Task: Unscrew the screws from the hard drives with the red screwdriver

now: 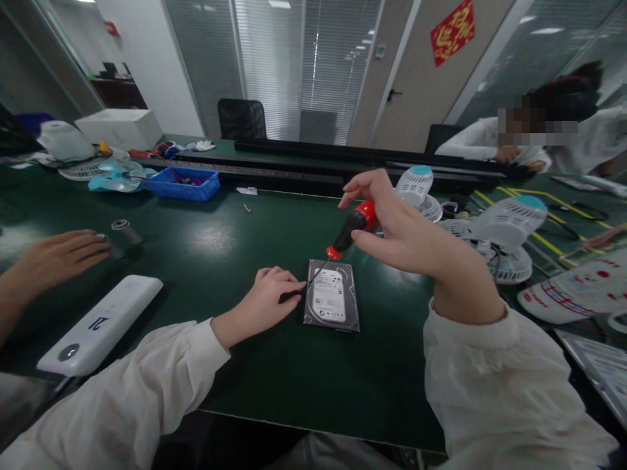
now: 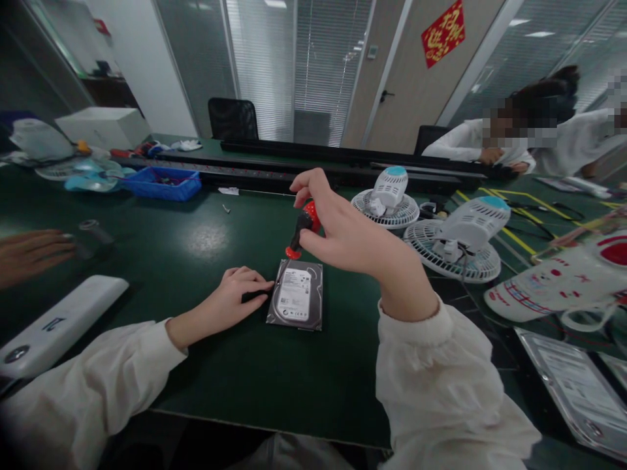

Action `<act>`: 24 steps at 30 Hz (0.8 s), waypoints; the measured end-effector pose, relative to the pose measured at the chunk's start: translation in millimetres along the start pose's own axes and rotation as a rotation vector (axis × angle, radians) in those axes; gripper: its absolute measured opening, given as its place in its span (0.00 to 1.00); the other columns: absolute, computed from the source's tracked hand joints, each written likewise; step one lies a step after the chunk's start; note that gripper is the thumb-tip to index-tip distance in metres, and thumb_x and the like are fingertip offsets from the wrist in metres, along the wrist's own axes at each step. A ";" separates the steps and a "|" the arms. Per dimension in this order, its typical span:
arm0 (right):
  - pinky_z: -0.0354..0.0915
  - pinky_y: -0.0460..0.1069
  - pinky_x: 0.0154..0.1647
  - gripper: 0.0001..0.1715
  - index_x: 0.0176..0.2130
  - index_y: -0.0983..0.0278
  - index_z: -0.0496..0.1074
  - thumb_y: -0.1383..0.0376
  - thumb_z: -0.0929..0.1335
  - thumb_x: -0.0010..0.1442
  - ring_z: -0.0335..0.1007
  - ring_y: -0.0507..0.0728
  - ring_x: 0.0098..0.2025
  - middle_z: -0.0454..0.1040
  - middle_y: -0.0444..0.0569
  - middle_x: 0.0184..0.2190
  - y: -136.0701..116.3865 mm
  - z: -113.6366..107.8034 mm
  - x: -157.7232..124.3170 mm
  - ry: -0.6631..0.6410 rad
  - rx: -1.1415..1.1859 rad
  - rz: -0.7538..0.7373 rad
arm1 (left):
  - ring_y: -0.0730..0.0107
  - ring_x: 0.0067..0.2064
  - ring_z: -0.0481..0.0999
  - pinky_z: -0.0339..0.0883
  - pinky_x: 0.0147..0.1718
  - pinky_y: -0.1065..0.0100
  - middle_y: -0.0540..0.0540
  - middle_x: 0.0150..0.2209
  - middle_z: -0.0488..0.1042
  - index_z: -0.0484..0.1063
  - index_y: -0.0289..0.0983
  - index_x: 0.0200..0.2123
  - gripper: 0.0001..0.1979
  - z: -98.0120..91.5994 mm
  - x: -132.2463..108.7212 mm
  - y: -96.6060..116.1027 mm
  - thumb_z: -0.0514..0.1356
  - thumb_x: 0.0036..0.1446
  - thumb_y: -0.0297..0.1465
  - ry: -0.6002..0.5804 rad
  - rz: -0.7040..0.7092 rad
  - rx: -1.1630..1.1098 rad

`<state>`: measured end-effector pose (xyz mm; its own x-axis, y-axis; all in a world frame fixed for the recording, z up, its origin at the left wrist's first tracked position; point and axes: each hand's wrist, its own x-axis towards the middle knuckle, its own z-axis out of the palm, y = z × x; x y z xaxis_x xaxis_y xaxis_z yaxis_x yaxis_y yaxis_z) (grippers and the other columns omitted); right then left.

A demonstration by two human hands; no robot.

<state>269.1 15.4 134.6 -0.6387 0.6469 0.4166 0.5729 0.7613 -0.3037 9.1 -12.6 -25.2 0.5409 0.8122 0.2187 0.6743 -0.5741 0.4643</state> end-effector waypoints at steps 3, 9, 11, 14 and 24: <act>0.65 0.53 0.37 0.25 0.58 0.60 0.59 0.58 0.68 0.66 0.70 0.57 0.37 0.71 0.47 0.39 -1.6 -0.4 1.1 0.002 -0.040 0.076 | 0.55 0.53 0.74 0.60 0.60 0.44 0.45 0.48 0.81 0.80 0.43 0.57 0.17 0.6 -0.9 -1.6 0.61 0.68 0.28 -0.004 -0.002 -0.002; 0.56 0.51 0.31 0.25 0.57 0.62 0.63 0.49 0.66 0.69 0.65 0.55 0.29 0.69 0.44 0.31 0.6 -1.0 1.9 -0.010 -0.167 0.187 | 0.55 0.53 0.74 0.59 0.61 0.43 0.45 0.49 0.80 0.80 0.44 0.58 0.17 1.9 -0.8 -3.6 0.61 0.69 0.29 -0.013 -0.002 -0.010; 0.62 0.52 0.34 0.27 0.59 0.62 0.60 0.54 0.68 0.67 0.70 0.56 0.36 0.73 0.49 0.41 3.7 -2.6 0.5 -0.024 -0.079 0.118 | 0.55 0.53 0.74 0.58 0.62 0.43 0.45 0.49 0.80 0.80 0.44 0.58 0.17 1.8 -0.7 -3.4 0.61 0.69 0.29 -0.013 -0.006 -0.008; 0.67 0.52 0.39 0.30 0.58 0.62 0.58 0.64 0.69 0.59 0.71 0.57 0.42 0.71 0.52 0.50 6.4 -5.8 -0.8 -0.061 0.018 0.016 | 0.55 0.53 0.74 0.58 0.62 0.43 0.45 0.49 0.80 0.80 0.43 0.58 0.17 1.5 -0.5 -2.9 0.61 0.69 0.28 -0.014 -0.009 -0.011; 0.67 0.55 0.41 0.24 0.59 0.62 0.58 0.59 0.66 0.67 0.70 0.58 0.41 0.72 0.52 0.46 3.7 -3.8 0.2 -0.011 -0.069 0.108 | 0.56 0.53 0.75 0.58 0.61 0.43 0.46 0.48 0.81 0.80 0.43 0.56 0.17 0.7 0.0 -0.8 0.61 0.67 0.26 -0.015 -0.011 -0.024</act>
<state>273.0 18.2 136.9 -0.5771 0.7255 0.3750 0.6720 0.6828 -0.2868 8.9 -12.2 -26.2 0.5408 0.8169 0.2004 0.6681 -0.5620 0.4876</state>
